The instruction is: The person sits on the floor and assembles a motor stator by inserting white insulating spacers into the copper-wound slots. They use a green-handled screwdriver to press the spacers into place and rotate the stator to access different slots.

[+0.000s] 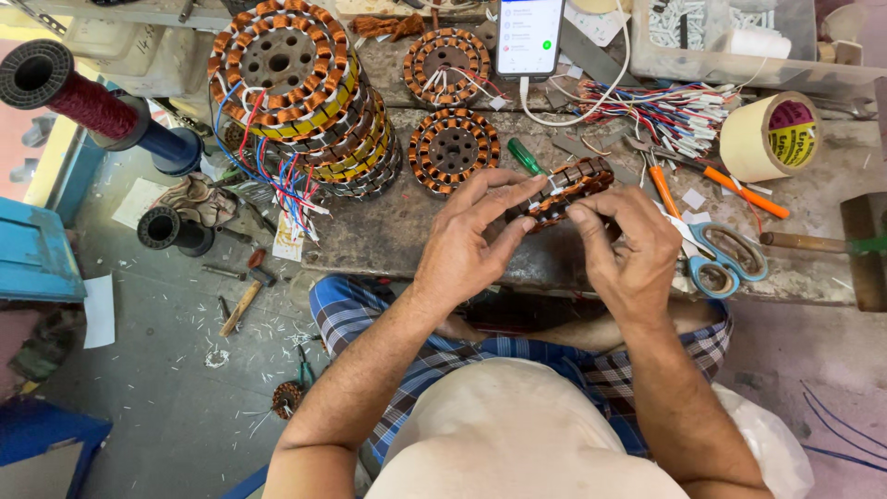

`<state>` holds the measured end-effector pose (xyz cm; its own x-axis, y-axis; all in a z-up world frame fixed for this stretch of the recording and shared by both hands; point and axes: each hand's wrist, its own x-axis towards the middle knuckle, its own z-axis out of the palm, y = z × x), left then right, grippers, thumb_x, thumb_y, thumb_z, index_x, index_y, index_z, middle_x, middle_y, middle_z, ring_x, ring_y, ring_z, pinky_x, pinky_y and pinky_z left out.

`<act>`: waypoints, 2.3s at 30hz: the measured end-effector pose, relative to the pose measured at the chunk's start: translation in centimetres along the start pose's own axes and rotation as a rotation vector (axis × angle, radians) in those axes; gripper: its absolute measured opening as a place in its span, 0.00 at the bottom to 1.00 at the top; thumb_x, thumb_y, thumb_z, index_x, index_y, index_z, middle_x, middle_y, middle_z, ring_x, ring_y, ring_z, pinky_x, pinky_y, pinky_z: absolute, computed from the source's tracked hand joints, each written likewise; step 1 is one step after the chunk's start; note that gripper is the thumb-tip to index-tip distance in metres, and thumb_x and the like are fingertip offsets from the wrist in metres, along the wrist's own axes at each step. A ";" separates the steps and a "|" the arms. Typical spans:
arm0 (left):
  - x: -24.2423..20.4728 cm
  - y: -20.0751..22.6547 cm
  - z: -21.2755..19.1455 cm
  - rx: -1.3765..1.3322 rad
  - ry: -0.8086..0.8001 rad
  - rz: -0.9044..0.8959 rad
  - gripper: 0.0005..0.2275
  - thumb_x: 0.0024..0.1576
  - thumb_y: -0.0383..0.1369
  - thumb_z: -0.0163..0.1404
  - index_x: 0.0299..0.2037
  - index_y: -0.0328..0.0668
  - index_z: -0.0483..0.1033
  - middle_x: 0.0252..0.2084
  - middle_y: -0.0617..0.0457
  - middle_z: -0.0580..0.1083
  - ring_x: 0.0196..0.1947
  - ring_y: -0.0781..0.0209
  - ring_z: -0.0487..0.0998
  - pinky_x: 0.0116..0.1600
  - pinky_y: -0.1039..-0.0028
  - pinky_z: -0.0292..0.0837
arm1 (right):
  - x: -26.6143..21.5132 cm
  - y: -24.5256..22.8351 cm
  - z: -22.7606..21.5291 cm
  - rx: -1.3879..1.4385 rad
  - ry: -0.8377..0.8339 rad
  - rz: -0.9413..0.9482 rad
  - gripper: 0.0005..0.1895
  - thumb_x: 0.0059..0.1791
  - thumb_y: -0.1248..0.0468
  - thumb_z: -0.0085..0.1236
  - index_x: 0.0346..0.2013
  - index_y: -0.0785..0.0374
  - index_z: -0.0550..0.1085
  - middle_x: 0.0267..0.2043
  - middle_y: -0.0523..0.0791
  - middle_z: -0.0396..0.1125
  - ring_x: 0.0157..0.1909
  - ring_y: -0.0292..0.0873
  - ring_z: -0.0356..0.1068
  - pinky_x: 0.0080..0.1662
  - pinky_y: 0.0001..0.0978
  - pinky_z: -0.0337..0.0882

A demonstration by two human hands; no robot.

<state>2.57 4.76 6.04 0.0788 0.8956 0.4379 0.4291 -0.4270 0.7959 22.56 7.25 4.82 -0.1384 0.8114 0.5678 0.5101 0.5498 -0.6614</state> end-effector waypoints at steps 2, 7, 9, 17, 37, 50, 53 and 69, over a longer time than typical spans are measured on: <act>0.0 0.1 0.0 0.022 0.006 0.003 0.20 0.58 0.27 0.59 0.61 0.52 0.76 0.58 0.53 0.74 0.59 0.55 0.77 0.63 0.68 0.75 | -0.5 0.4 -0.1 0.060 0.006 0.029 0.03 0.54 0.70 0.64 0.39 0.68 0.78 0.38 0.48 0.71 0.37 0.41 0.70 0.37 0.29 0.66; 0.0 0.2 0.1 0.029 0.015 0.027 0.20 0.58 0.27 0.60 0.61 0.51 0.76 0.59 0.53 0.74 0.55 0.58 0.79 0.55 0.72 0.78 | -2.2 0.8 -0.1 0.266 0.106 0.187 0.06 0.58 0.68 0.63 0.41 0.69 0.77 0.37 0.44 0.72 0.36 0.35 0.71 0.39 0.23 0.69; -0.2 0.2 0.3 0.012 0.013 -0.025 0.20 0.57 0.28 0.61 0.60 0.50 0.76 0.58 0.53 0.74 0.49 0.63 0.80 0.44 0.77 0.79 | -2.7 0.7 0.6 0.485 0.190 0.437 0.08 0.57 0.66 0.62 0.44 0.70 0.77 0.38 0.43 0.72 0.34 0.34 0.70 0.36 0.21 0.68; 0.0 -0.9 1.1 -0.133 0.056 -0.130 0.21 0.56 0.26 0.62 0.60 0.43 0.74 0.62 0.52 0.72 0.36 0.75 0.77 0.37 0.83 0.78 | -2.9 0.1 2.4 0.570 -0.022 0.417 0.16 0.53 0.67 0.61 0.54 0.71 0.76 0.47 0.45 0.71 0.39 0.33 0.72 0.37 0.21 0.75; -0.5 -0.4 2.2 -0.075 0.053 -0.050 0.22 0.53 0.24 0.65 0.58 0.44 0.78 0.56 0.52 0.76 0.38 0.73 0.78 0.39 0.82 0.77 | -3.2 -0.1 2.3 0.771 0.038 0.504 0.18 0.52 0.70 0.62 0.56 0.70 0.75 0.48 0.46 0.70 0.39 0.35 0.74 0.36 0.23 0.75; -0.7 -0.7 2.6 -0.110 0.046 -0.066 0.22 0.52 0.26 0.66 0.58 0.45 0.78 0.57 0.51 0.76 0.37 0.74 0.78 0.37 0.84 0.78 | -3.0 2.5 2.8 1.421 0.034 0.793 0.12 0.51 0.72 0.63 0.49 0.72 0.75 0.38 0.47 0.74 0.32 0.39 0.73 0.35 0.29 0.74; -0.8 -0.7 2.5 -0.111 0.041 -0.054 0.22 0.52 0.26 0.66 0.58 0.45 0.78 0.57 0.51 0.76 0.38 0.74 0.79 0.37 0.84 0.78 | -3.2 2.0 3.0 1.328 0.095 0.730 0.14 0.51 0.73 0.62 0.50 0.72 0.75 0.40 0.48 0.73 0.33 0.39 0.73 0.35 0.30 0.75; -1.7 -0.2 2.6 -0.043 0.078 0.007 0.18 0.54 0.28 0.66 0.54 0.43 0.80 0.56 0.50 0.78 0.46 0.66 0.82 0.45 0.78 0.80 | -3.4 1.5 3.2 0.942 0.159 0.645 0.08 0.49 0.74 0.64 0.43 0.73 0.78 0.38 0.47 0.74 0.31 0.36 0.72 0.33 0.24 0.73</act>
<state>4.66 3.67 4.03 0.0106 0.8807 0.4735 0.3895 -0.4397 0.8092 21.12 5.96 0.36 0.0600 0.9982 0.0020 -0.3986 0.0258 -0.9168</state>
